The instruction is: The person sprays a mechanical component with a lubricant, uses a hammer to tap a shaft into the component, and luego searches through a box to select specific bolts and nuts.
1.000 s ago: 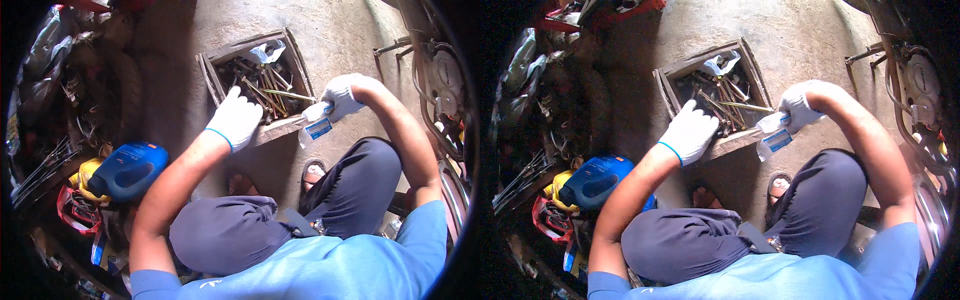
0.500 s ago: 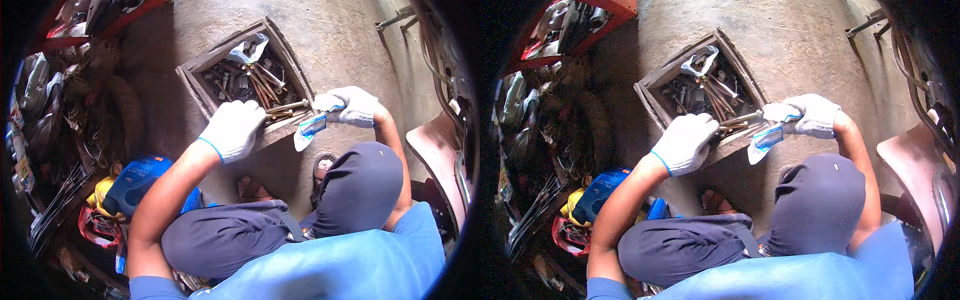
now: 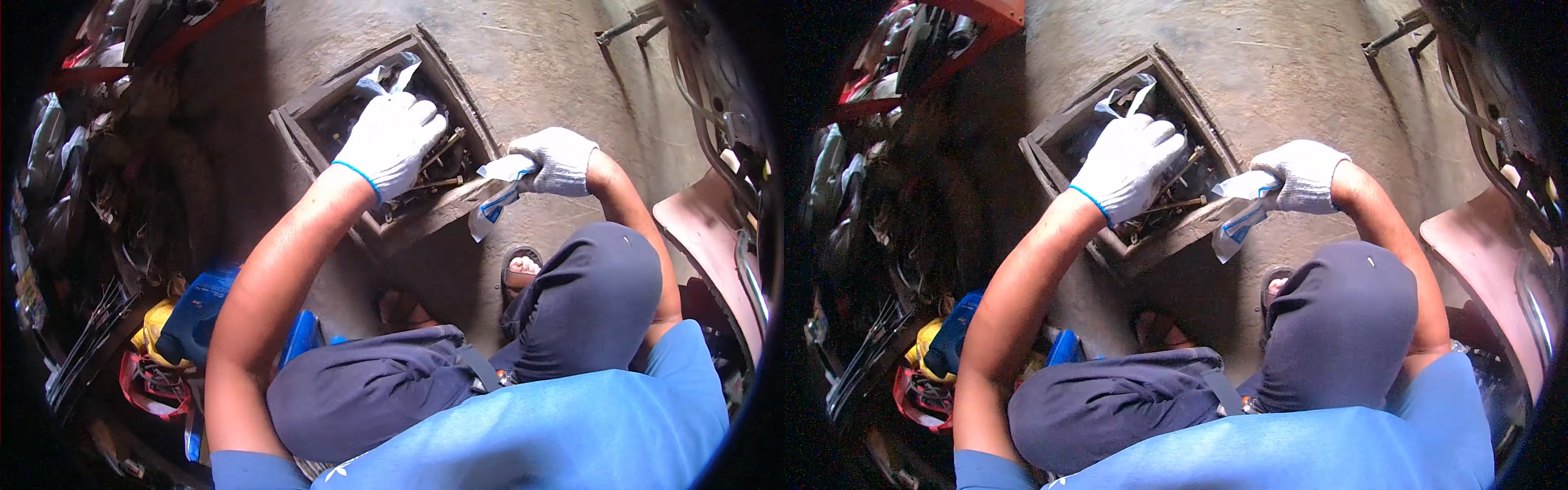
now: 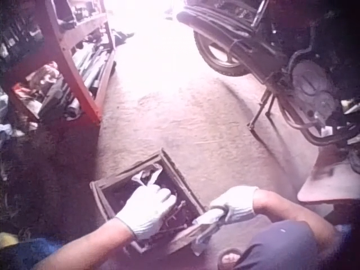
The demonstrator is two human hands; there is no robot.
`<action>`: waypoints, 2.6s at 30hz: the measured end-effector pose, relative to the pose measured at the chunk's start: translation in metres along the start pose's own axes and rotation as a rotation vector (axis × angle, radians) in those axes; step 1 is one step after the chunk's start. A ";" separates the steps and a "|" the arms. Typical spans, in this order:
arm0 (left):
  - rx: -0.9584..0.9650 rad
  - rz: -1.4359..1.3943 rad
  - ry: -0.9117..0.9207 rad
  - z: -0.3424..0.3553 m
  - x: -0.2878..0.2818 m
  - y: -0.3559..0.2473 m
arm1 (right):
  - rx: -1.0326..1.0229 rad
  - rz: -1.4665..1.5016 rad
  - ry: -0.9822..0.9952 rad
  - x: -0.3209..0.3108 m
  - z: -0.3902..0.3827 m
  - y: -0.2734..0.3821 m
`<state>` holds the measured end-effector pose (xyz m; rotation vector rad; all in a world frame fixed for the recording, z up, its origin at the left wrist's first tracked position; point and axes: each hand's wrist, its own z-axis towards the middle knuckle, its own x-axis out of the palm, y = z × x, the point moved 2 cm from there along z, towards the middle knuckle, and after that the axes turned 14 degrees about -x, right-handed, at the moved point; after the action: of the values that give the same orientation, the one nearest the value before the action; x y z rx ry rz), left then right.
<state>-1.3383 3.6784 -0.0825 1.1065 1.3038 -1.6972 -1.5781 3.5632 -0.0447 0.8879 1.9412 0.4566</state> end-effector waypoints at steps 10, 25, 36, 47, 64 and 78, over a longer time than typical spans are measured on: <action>-0.227 0.315 0.273 -0.030 -0.011 -0.019 | -0.013 0.045 -0.030 0.003 -0.006 -0.008; -0.152 0.206 0.281 -0.052 -0.028 -0.013 | -0.054 0.020 -0.076 0.010 -0.003 -0.015; -0.057 0.146 0.230 0.025 0.019 0.004 | -0.049 0.004 -0.074 0.005 -0.006 -0.006; -0.107 -0.137 0.309 -0.025 -0.059 -0.018 | -0.033 -0.022 -0.049 0.004 -0.006 -0.006; -0.019 -0.266 0.088 -0.039 0.006 -0.065 | -0.032 -0.030 -0.062 0.009 -0.006 -0.007; -0.265 -0.358 -0.005 -0.023 0.004 -0.059 | -0.054 -0.036 -0.067 0.009 -0.003 -0.009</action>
<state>-1.3886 3.7145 -0.0674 0.7470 1.7454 -1.7069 -1.5871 3.5642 -0.0545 0.8223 1.8726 0.4505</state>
